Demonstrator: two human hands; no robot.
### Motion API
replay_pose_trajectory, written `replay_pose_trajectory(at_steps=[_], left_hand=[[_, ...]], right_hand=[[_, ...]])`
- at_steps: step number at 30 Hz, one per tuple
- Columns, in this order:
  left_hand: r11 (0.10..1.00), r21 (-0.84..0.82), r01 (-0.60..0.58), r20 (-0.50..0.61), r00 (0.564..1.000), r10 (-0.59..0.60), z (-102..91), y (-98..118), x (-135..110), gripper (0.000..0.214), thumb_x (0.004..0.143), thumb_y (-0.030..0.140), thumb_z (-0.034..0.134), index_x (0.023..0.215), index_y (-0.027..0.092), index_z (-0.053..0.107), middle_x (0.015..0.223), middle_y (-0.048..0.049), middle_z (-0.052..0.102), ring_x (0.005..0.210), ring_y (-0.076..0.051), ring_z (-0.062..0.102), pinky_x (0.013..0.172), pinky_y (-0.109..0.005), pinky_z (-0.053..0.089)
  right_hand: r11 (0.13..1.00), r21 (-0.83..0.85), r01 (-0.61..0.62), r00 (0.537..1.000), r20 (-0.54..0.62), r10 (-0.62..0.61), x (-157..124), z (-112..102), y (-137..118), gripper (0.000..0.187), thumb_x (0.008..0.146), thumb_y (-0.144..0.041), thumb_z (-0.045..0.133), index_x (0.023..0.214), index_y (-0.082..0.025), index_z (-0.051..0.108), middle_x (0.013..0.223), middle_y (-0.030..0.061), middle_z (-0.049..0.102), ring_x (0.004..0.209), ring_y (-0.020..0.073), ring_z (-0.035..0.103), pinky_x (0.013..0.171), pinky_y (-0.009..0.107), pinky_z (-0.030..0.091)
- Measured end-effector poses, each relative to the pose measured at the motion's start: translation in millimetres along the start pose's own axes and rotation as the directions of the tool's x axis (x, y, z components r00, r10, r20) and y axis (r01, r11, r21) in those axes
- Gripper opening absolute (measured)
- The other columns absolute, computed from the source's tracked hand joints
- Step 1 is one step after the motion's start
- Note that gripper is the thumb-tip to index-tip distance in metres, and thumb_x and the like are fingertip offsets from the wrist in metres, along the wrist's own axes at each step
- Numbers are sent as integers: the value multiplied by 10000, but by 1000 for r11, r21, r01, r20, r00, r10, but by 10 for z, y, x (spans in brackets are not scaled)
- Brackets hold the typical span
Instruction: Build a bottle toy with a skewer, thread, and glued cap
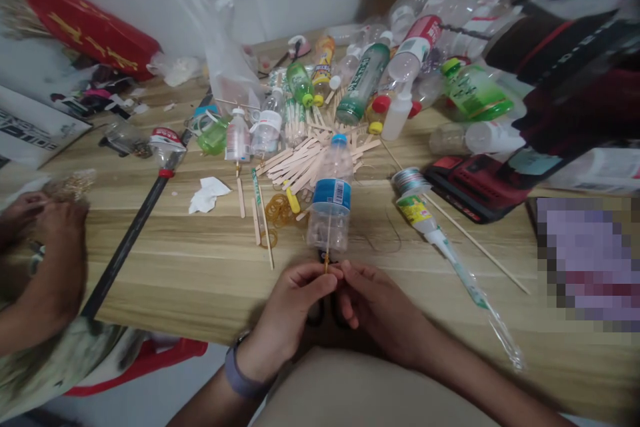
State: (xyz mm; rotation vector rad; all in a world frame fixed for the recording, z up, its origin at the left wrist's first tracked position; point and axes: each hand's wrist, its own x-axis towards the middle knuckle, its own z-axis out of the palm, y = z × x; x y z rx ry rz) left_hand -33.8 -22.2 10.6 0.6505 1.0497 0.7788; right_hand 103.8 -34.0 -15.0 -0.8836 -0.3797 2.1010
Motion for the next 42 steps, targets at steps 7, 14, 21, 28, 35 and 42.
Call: replay_pose_trajectory(at_steps=[7, 14, 21, 28, 35, 42], left_hand=[[995, -47, 92, -119, 988, -98, -19, 32, -37, 503, 519, 484, 927, 873, 151, 801, 586, 33, 573, 512, -69, 447, 496, -207, 248], [1000, -4, 17, -102, 995, -17, 14, -86, -57, 457, 618, 493, 890, 975, 216, 817, 656, 14, 635, 589, -92, 466, 568, -226, 304], [981, -191, 8, -194, 980, -46, 29, -120, -72, 441, 519, 464, 946, 840, 188, 823, 561, 47, 542, 514, -42, 376, 503, -182, 261], [912, -403, 72, -154, 977, -145, 48, -144, -74, 439, 447, 360, 990, 752, 120, 785, 568, 41, 545, 500, -27, 413, 475, -149, 309], [841, -531, 108, -96, 978, -186, 44, -141, -85, 424, 470, 290, 989, 711, 102, 695, 589, 60, 506, 483, -14, 360, 435, -134, 299], [814, -559, 160, -57, 971, -230, 51, -129, -106, 467, 444, 287, 1000, 716, 107, 665, 575, 70, 497, 461, -3, 346, 426, -121, 288]], right_hand=[[981, 135, -142, 990, 42, 138, 9, 9, -8, 459, 541, -466, 946, 692, -137, 664, 460, -88, 450, 399, 10, 308, 366, 113, 252], [963, 225, -149, 986, -44, 163, -8, 82, -51, 433, 518, -336, 928, 637, -155, 552, 517, -112, 413, 421, -2, 162, 350, 123, 122], [979, 197, -47, 982, -172, 81, -26, 108, -91, 338, 562, -318, 814, 559, -179, 507, 452, -101, 368, 429, 35, 204, 380, 170, 183], [969, 162, 185, 949, -286, -134, 38, 145, -126, 418, 607, -353, 853, 570, -192, 468, 493, -93, 388, 481, 66, 244, 432, 187, 269], [959, 264, 107, 987, -148, -69, 57, 88, -124, 493, 584, -311, 866, 615, -202, 386, 546, -112, 314, 463, 47, 131, 384, 172, 181], [991, 137, -1, 998, 61, -7, -37, 62, -193, 478, 602, -437, 780, 609, -228, 351, 458, -136, 182, 379, 42, 29, 312, 183, 60]])
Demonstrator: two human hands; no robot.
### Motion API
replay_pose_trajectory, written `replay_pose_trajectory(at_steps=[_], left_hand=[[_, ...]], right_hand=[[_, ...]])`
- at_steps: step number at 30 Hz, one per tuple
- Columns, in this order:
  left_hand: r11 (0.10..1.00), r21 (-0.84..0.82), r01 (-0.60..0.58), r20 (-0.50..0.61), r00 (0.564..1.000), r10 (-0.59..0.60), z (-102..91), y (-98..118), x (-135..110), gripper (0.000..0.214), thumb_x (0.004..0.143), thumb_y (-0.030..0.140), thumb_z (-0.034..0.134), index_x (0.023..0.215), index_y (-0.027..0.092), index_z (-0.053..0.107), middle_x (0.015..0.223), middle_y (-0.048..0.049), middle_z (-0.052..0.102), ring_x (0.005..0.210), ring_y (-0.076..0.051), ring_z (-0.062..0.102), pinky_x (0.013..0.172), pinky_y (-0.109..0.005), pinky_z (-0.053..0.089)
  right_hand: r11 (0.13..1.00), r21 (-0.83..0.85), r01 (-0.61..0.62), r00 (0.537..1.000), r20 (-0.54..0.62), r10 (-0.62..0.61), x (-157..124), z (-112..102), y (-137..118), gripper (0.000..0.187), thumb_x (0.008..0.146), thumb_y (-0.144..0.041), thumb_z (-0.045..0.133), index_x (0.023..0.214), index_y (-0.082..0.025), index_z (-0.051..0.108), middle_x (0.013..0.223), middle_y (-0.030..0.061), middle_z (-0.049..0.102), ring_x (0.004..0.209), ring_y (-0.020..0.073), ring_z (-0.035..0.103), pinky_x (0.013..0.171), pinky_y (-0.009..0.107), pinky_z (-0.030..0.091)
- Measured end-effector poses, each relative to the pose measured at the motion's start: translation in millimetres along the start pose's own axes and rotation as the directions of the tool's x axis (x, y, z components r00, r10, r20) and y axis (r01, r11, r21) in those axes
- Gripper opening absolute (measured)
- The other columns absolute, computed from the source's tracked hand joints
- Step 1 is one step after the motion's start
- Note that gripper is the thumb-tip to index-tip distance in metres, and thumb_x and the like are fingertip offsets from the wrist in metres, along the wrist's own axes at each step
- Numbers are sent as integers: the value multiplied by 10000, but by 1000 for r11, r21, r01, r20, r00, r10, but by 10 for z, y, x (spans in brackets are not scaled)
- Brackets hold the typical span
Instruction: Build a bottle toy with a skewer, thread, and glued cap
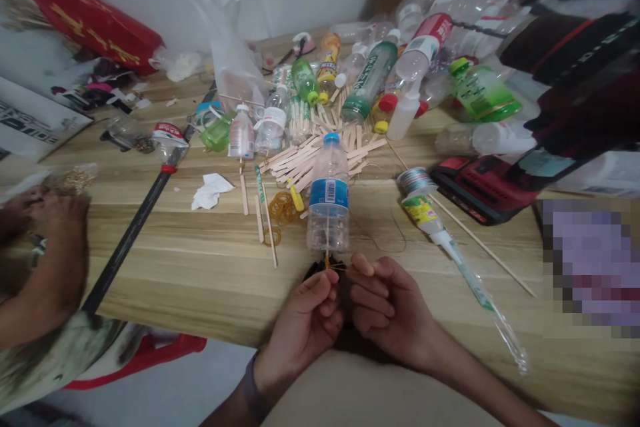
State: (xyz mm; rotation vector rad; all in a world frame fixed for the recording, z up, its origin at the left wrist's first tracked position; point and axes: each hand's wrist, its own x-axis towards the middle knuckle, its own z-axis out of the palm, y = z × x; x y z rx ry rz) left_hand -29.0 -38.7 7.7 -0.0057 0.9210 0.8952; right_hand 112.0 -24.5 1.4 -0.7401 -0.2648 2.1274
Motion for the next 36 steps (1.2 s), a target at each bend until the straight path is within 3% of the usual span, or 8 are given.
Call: replay_pose_trajectory(at_steps=[4, 7, 11, 15, 19, 24, 28, 36], left_hand=[[999, 16, -31, 41, 999, 31, -16, 13, -13, 445, 464, 289, 994, 711, 106, 672, 574, 60, 515, 463, -7, 358, 428, -129, 285], [996, 79, -33, 70, 997, 28, -35, 2, -23, 430, 494, 322, 982, 703, 109, 672, 556, 56, 508, 459, -13, 345, 428, -141, 274], [987, 152, -59, 80, 996, 47, -50, -20, -36, 445, 514, 380, 967, 701, 113, 665, 547, 58, 485, 458, -17, 325, 430, -152, 239], [978, 186, -98, 94, 992, 81, -46, -11, -57, 455, 525, 422, 955, 706, 115, 672, 553, 55, 483, 454, -17, 299, 430, -161, 212], [959, 212, -187, 72, 982, 175, -31, 31, -93, 450, 538, 427, 949, 704, 112, 673, 561, 46, 510, 458, -15, 312, 451, -169, 231], [927, 302, -221, 46, 975, 217, -15, 75, -135, 458, 577, 481, 917, 704, 126, 657, 473, 74, 455, 421, -25, 302, 427, -183, 179], [899, 378, -222, 78, 975, 208, -37, 71, -144, 477, 635, 543, 863, 675, 145, 604, 432, 85, 425, 388, -27, 276, 405, -197, 156], [894, 406, -193, 160, 977, 138, -105, 10, -86, 546, 646, 640, 812, 646, 184, 511, 435, 101, 396, 340, -19, 258, 361, -206, 143]], right_hand=[[963, -261, -75, 996, 34, 87, -18, -88, -33, 458, 736, -565, 638, 511, -233, 416, 392, -119, 183, 326, 52, 77, 306, 218, 57], [856, -512, -73, 995, 25, 100, -3, -133, -134, 448, 818, -469, 650, 478, -188, 575, 355, -85, 288, 335, 50, 152, 351, 245, 35], [665, -747, -19, 988, 87, 127, 34, -91, -381, 240, 693, -209, 794, 482, -167, 688, 394, -56, 444, 383, 39, 246, 410, 267, 49], [547, -836, 34, 981, 134, 143, 95, -53, -458, 284, 674, -295, 822, 458, -184, 674, 387, -56, 436, 391, 55, 291, 418, 253, 111], [591, -802, 86, 990, 137, 43, 155, -95, -284, 318, 672, -509, 801, 595, -203, 766, 510, -19, 585, 487, 99, 419, 482, 247, 262], [660, -742, 119, 993, 104, -61, 151, -96, -122, 288, 660, -523, 821, 650, -237, 795, 582, -16, 642, 557, 122, 476, 536, 256, 309], [731, -674, 108, 994, 99, -55, 127, -43, -114, 276, 652, -508, 835, 747, -250, 817, 683, -8, 706, 606, 132, 528, 578, 257, 351], [887, -461, -17, 996, 70, 56, 133, 0, 76, 436, 699, -584, 808, 646, -164, 705, 586, 12, 637, 492, 104, 480, 488, 241, 285]])
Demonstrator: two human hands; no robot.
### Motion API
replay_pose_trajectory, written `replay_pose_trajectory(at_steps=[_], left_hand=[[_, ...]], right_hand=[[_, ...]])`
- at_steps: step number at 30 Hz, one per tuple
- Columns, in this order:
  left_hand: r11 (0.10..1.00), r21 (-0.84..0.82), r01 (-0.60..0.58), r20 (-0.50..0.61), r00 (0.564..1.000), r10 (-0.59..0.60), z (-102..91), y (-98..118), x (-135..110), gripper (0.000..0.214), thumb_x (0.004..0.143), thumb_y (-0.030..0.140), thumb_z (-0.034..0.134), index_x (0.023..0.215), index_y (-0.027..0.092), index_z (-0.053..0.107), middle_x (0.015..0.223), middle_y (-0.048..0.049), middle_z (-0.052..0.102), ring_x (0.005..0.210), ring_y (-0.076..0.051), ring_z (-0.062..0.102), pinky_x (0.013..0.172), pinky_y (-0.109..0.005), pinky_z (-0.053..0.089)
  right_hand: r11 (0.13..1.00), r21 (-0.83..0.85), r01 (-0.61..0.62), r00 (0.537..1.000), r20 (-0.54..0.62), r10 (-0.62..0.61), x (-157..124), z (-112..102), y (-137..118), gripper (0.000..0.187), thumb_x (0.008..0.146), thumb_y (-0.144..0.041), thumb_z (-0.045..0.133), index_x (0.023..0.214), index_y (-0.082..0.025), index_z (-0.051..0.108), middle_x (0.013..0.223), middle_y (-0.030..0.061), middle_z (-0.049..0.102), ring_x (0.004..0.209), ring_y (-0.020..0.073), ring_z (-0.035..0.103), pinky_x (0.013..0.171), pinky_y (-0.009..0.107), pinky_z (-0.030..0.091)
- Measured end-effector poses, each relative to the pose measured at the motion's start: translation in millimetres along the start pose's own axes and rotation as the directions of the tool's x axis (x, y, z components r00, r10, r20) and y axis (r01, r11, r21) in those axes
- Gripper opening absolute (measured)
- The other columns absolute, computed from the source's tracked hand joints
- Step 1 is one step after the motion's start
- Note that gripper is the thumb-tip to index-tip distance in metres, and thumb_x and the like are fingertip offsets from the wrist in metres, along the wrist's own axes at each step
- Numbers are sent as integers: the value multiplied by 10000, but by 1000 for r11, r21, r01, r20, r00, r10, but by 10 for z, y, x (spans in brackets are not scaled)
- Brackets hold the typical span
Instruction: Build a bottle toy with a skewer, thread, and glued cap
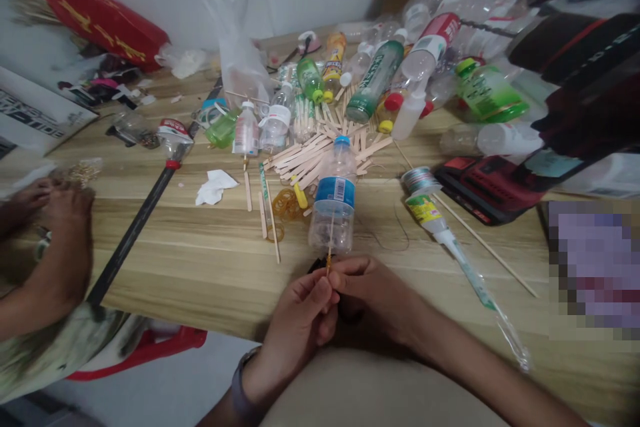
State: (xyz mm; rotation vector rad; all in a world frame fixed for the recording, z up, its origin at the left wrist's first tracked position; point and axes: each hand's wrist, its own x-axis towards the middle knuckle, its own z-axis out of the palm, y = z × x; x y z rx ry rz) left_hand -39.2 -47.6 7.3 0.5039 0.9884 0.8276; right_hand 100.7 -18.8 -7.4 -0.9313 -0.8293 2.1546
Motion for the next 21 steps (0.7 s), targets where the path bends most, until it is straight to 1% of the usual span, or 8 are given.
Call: replay_pose_trajectory(at_steps=[3, 5, 7, 10, 12, 14, 18, 21], left_hand=[[999, -15, 28, 41, 999, -27, -4, 9, 7, 563, 633, 654, 812, 632, 183, 505, 453, 90, 411, 348, -22, 293, 345, -199, 152], [998, -31, 63, 26, 998, -63, -8, 22, 3, 547, 627, 627, 831, 659, 171, 530, 502, 77, 457, 357, -19, 317, 337, -190, 158], [992, -71, 100, -18, 995, -102, -15, 36, -1, 516, 598, 546, 881, 698, 157, 557, 561, 69, 501, 367, -8, 326, 335, -175, 162], [979, -151, 134, -82, 986, -147, -23, 56, 6, 504, 526, 422, 940, 736, 142, 577, 579, 75, 517, 378, 11, 302, 343, -148, 153], [970, -196, 145, -102, 981, -167, -17, 68, 17, 500, 516, 387, 944, 761, 137, 586, 569, 83, 505, 383, 19, 282, 347, -133, 140], [961, -232, 151, -102, 979, -178, 4, 75, 28, 475, 536, 372, 930, 757, 138, 581, 555, 95, 477, 383, 23, 270, 346, -119, 133], [941, -307, 146, -77, 981, -178, 57, 67, 44, 448, 547, 343, 907, 717, 155, 537, 543, 118, 435, 367, 30, 233, 325, -99, 128], [928, -354, 112, -69, 987, -146, 52, 30, 43, 458, 564, 352, 906, 714, 164, 517, 549, 131, 436, 346, 35, 171, 299, -95, 124]], right_hand=[[994, 97, -49, 998, -21, 51, -5, 23, 61, 404, 711, -531, 818, 664, -159, 670, 565, -2, 619, 472, 85, 455, 483, 231, 245], [988, 139, -68, 997, -30, 73, -10, 20, 64, 406, 696, -519, 830, 657, -158, 648, 561, -8, 611, 478, 80, 454, 488, 228, 237], [984, 160, -80, 996, -37, 87, -13, 9, 49, 421, 672, -520, 846, 648, -155, 638, 560, -9, 607, 485, 78, 458, 490, 228, 237], [982, 166, -89, 994, -51, 98, -13, 4, 20, 441, 635, -525, 871, 651, -151, 638, 574, -7, 613, 487, 72, 451, 484, 226, 228], [983, 160, -86, 993, -62, 97, -14, 13, 8, 453, 624, -536, 875, 656, -150, 640, 577, -13, 608, 474, 62, 423, 475, 224, 217], [986, 149, -78, 993, -76, 90, -16, 29, 5, 449, 627, -533, 874, 662, -150, 642, 578, -18, 605, 468, 56, 407, 469, 223, 211], [991, 121, -64, 992, -101, 76, -15, 53, 13, 420, 666, -524, 848, 708, -148, 664, 619, 5, 637, 482, 67, 437, 469, 221, 216], [993, 115, -21, 992, -123, 35, -9, 67, 12, 427, 672, -538, 832, 694, -153, 649, 572, -20, 589, 448, 58, 361, 446, 226, 186]])
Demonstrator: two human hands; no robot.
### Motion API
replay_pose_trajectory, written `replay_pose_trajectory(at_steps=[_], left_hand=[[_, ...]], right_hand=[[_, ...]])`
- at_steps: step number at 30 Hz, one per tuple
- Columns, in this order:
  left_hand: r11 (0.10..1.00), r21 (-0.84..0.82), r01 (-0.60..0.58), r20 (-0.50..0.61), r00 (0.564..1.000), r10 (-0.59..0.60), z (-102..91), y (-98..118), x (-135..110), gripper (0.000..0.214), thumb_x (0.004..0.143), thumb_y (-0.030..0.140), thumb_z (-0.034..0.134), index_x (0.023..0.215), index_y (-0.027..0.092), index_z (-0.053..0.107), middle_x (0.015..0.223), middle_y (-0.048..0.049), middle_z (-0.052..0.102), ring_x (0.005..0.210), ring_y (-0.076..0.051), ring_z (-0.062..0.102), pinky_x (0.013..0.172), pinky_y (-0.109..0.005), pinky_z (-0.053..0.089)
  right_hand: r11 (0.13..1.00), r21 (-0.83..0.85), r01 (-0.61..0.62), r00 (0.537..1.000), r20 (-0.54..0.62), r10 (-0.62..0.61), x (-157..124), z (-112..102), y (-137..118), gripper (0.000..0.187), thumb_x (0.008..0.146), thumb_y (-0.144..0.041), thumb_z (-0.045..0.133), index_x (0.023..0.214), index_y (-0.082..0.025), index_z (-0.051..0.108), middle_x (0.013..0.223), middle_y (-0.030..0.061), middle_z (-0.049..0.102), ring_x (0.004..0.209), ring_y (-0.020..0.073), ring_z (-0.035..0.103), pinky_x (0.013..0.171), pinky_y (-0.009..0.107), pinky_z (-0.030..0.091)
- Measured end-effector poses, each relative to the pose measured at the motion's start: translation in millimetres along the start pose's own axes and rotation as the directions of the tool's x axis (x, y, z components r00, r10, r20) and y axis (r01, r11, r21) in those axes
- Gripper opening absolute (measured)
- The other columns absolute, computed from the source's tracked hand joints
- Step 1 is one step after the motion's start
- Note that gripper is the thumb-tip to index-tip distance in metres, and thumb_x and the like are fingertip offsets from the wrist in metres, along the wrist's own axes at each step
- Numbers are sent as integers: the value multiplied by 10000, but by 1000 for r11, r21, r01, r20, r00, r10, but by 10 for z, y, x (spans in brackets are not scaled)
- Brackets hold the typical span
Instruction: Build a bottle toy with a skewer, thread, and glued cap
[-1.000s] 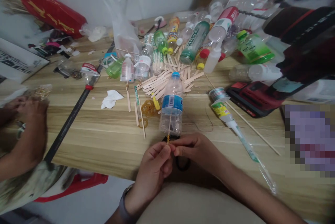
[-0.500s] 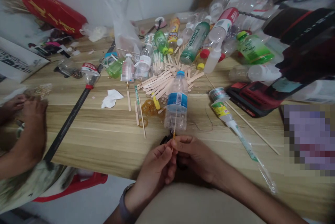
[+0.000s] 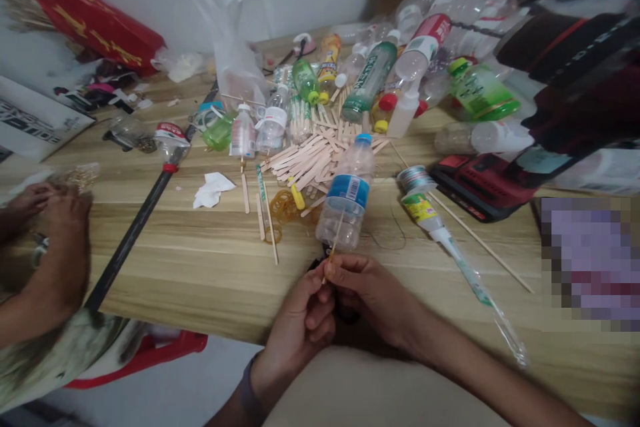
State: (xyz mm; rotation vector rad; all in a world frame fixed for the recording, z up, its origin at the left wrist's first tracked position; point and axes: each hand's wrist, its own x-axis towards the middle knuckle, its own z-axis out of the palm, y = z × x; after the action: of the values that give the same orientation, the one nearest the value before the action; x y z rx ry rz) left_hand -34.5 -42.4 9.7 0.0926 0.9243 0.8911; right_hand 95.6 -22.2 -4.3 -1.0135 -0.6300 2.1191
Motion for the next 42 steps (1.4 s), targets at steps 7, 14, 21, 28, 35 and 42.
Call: replay_pose_trajectory(at_steps=[7, 14, 21, 28, 35, 42], left_hand=[[979, -173, -106, 217, 966, 143, -158, -110, 9, 350, 742, 339, 834, 722, 189, 518, 502, 152, 303, 321, 2, 36, 271, -102, 105], [949, -302, -95, 261, 949, 178, -145, -44, 22, 245, 757, 236, 833, 711, 190, 597, 477, 138, 137, 324, -15, 6, 292, -123, 50], [935, -338, -108, 332, 916, 226, -114, 31, 7, 218, 826, 237, 744, 723, 203, 555, 427, 147, 173, 303, -27, -19, 282, -124, 46], [881, 439, 177, 291, 899, -326, -344, 349, 67, 370, 814, 452, 572, 562, 238, 404, 285, 113, 244, 240, -60, 101, 261, -195, 125], [384, 897, 218, 60, 800, -596, -136, 898, 81, 254, 793, 300, 646, 583, 159, 668, 403, 8, 613, 290, -92, 465, 314, -184, 284], [-18, 999, 43, -46, 925, -376, 159, 897, 3, 225, 736, 369, 615, 592, 200, 654, 460, 50, 556, 421, -109, 475, 445, -220, 339]], right_hand=[[995, -7, 102, 993, -56, -103, -13, 72, -5, 433, 709, -566, 784, 693, -174, 600, 481, -90, 414, 442, 57, 280, 432, 226, 185], [976, -117, 184, 978, -79, -194, -26, 78, 29, 430, 775, -548, 738, 639, -181, 559, 490, -71, 444, 440, 64, 333, 432, 234, 209], [939, -191, 285, 955, -27, -295, -47, 120, 18, 443, 805, -534, 694, 573, -190, 542, 505, -50, 449, 463, 83, 381, 441, 240, 257], [903, -294, 314, 946, 15, -324, -80, 17, 47, 397, 830, -503, 671, 614, -170, 659, 500, -44, 452, 453, 81, 383, 449, 236, 261], [898, -320, 303, 951, 43, -305, -97, 28, 113, 371, 822, -443, 694, 578, -166, 659, 520, -34, 471, 447, 75, 391, 425, 224, 260], [914, -263, 309, 950, 31, -312, -99, 50, 76, 415, 815, -491, 684, 568, -161, 640, 508, -29, 479, 432, 70, 364, 413, 216, 258]])
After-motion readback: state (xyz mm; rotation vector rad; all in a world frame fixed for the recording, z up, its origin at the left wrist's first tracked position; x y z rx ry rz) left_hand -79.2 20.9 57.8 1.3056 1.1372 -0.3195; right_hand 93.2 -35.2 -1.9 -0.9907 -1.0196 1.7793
